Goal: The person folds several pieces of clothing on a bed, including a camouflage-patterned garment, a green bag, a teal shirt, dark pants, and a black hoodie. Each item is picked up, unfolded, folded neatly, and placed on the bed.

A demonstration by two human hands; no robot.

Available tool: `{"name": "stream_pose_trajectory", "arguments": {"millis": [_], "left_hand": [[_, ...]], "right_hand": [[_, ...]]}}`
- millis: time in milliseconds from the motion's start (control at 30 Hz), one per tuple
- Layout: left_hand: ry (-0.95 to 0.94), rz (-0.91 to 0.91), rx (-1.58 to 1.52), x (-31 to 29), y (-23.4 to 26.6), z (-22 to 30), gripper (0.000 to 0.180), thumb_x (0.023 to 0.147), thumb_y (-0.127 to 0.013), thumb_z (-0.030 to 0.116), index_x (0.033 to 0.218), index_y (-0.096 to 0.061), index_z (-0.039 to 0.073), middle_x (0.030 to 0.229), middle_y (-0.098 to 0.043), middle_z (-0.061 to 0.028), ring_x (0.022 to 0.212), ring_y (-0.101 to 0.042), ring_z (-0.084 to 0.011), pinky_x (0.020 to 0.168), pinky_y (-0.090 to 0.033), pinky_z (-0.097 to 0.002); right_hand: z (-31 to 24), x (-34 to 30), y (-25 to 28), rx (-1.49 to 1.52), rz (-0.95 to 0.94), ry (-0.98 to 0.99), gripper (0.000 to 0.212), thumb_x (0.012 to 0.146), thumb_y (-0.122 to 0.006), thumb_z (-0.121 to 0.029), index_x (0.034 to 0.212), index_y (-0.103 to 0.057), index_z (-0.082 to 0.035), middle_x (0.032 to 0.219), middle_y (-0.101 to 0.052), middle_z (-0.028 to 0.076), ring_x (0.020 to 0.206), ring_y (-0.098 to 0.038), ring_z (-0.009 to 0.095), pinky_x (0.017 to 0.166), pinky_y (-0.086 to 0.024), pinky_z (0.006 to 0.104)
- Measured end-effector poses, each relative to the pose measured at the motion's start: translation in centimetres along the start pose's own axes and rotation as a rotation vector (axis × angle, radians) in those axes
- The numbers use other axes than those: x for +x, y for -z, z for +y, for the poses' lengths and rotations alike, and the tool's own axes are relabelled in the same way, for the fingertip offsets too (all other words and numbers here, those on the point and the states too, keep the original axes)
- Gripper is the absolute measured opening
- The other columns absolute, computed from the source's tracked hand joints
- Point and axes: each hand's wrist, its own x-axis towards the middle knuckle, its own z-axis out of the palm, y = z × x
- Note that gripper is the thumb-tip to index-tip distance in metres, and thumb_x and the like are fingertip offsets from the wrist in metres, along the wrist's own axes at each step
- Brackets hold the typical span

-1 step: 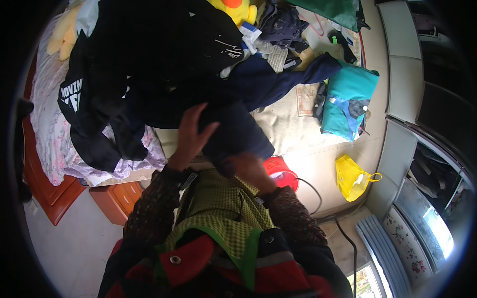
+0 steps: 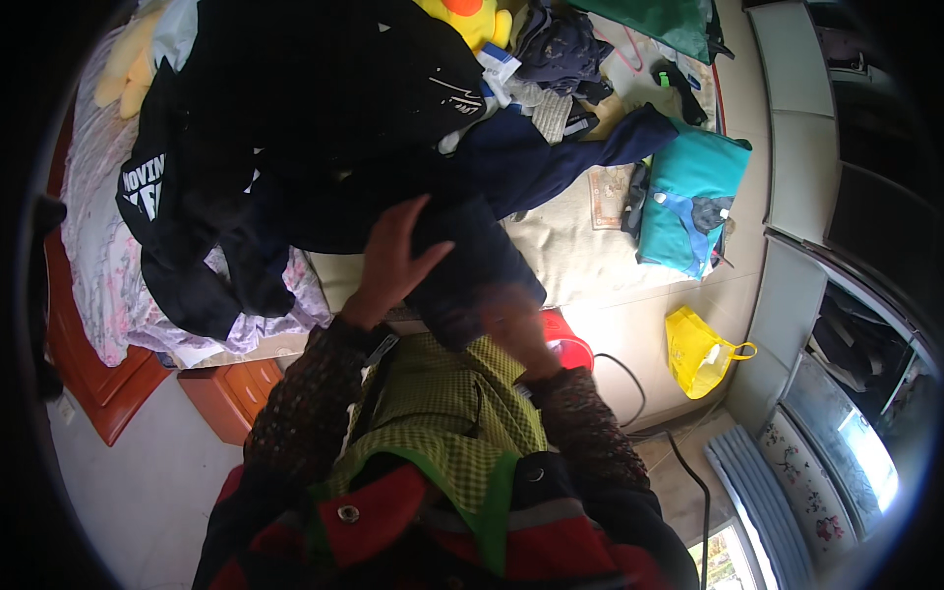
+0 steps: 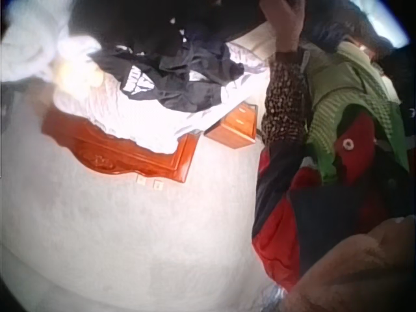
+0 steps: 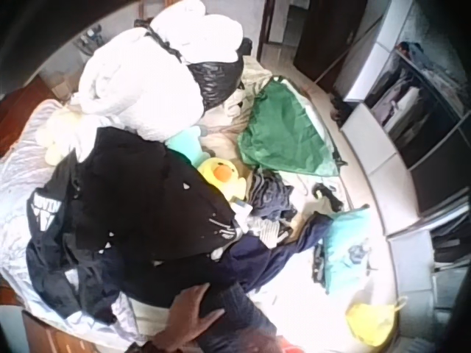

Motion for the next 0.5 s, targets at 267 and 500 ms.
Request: {"name": "stream_pose_trajectory", "arguments": {"millis": [267, 500], "left_hand": [[0.179, -0.198, 0.016, -6.5, -1.3, -3.2, 0.037, 0.087, -0.068, 0.037, 0.094, -0.059, 0.002, 0.082, -0.062, -0.0182, 0.075, -0.06, -0.0375, 0.066, -0.048, -0.0456], [0.189, -0.244, 0.016, -7.9, -3.0, -8.6, 0.036, 0.087, -0.069, 0.032, 0.096, -0.059, -0.001, 0.085, -0.062, -0.0224, 0.079, -0.06, -0.0414, 0.07, -0.048, -0.0464]], "right_hand": [[5.3, 3.5, 2.0, 0.122, -0.43, -0.489, 0.109, 0.057, -0.089, -0.025, 0.147, -0.029, -0.01, 0.138, -0.048, 0.021, 0.129, -0.045, 0.038, 0.11, -0.032, 0.0434], [7.0, 2.8, -0.8, 0.41, -0.383, -0.583, 0.105, 0.053, -0.089, -0.022, 0.143, -0.037, -0.005, 0.132, -0.054, 0.022, 0.125, -0.05, 0.035, 0.108, -0.037, 0.0401]]}}
